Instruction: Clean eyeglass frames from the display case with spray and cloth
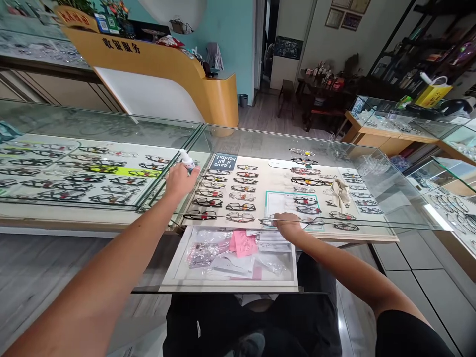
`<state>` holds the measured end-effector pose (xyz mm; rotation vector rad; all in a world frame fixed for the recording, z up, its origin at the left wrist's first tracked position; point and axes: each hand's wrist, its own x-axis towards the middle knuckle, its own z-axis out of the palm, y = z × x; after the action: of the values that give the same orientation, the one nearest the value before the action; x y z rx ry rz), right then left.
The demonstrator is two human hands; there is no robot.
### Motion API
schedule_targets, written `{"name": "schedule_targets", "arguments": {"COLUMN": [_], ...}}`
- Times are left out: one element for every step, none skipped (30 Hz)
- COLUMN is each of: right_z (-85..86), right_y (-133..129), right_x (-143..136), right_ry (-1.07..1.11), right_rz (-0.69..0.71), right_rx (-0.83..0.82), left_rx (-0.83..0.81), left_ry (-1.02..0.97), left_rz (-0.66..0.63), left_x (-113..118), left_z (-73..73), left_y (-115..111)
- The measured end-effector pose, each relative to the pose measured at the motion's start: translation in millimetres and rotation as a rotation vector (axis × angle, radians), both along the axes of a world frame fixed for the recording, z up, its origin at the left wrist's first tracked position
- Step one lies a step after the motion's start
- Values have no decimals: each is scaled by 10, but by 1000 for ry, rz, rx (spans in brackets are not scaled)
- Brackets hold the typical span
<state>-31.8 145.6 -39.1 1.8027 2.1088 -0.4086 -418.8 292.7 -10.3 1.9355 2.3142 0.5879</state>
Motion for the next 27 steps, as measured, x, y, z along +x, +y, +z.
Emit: {"name": "schedule_targets", "arguments": {"right_z": [52,108,169,238,315,404,505,618,742,874,1009,1140,1259,1362,1442,1497,1527,1533,1519,1489,1449,1403,1357,1313,1275,1243,1217], "right_y": [-93,-185,-275,-361,-443,-519,-585,-638,-672,-685,-672,-634,-571,-488,-390,-283,-174,-68,30,116,187,244,287,318,339,354,366], "right_x": [-11,-17,-20,-19,-15,-7,5,22,47,81,124,179,243,315,394,477,560,641,718,788,851,906,952,991,1023,1048,1068], "right_ry": [24,47,69,90,110,131,153,173,189,199,194,178,156,124,84,52,20,-8,-29,-51,-71,-90,-108,-124,-138,-150,-159], "right_rz": [15,30,43,56,68,79,94,112,128,149,161,154,136,107,67,37,2,-27,-50,-76,-101,-124,-143,-155,-162,-165,-166], "right_rx": [0,-4,-11,-22,-33,-43,-48,-46,-39,-17,12,52,99,144,189,235,260,276,284,284,285,286,288,292,297,302,307], "left_rx": [-1,-2,-3,-5,-8,-12,-15,-18,-20,-22,-23,-25,-27,-30,-35,-40,-44,-47,-48,-49,-48,-45,-41,-34,-25,-16,-9], "left_ry": [0,0,0,2,3,5,8,12,16,20,23,24,23,20,17,15,15,16,17,17,17,15,11,7,0,-8,-17], "left_rz": [0,0,0,1,2,4,6,9,12,15,18,21,23,24,25,26,27,27,29,29,29,30,33,34,34,35,37], "left_x": [2,6,11,15,19,21,22,22,21,21,23,27,33,41,50,59,67,74,78,80,80,77,73,68,63,57,52], "left_z": [9,18,28,36,43,47,50,50,50,51,53,58,66,76,88,100,110,118,122,122,117,109,98,85,71,56,43], "left_y": [1,0,-1,-2,-4,-4,-3,-1,1,3,3,1,-2,-8,-16,-24,-32,-39,-44,-46,-46,-44,-39,-32,-25,-16,-8]}}
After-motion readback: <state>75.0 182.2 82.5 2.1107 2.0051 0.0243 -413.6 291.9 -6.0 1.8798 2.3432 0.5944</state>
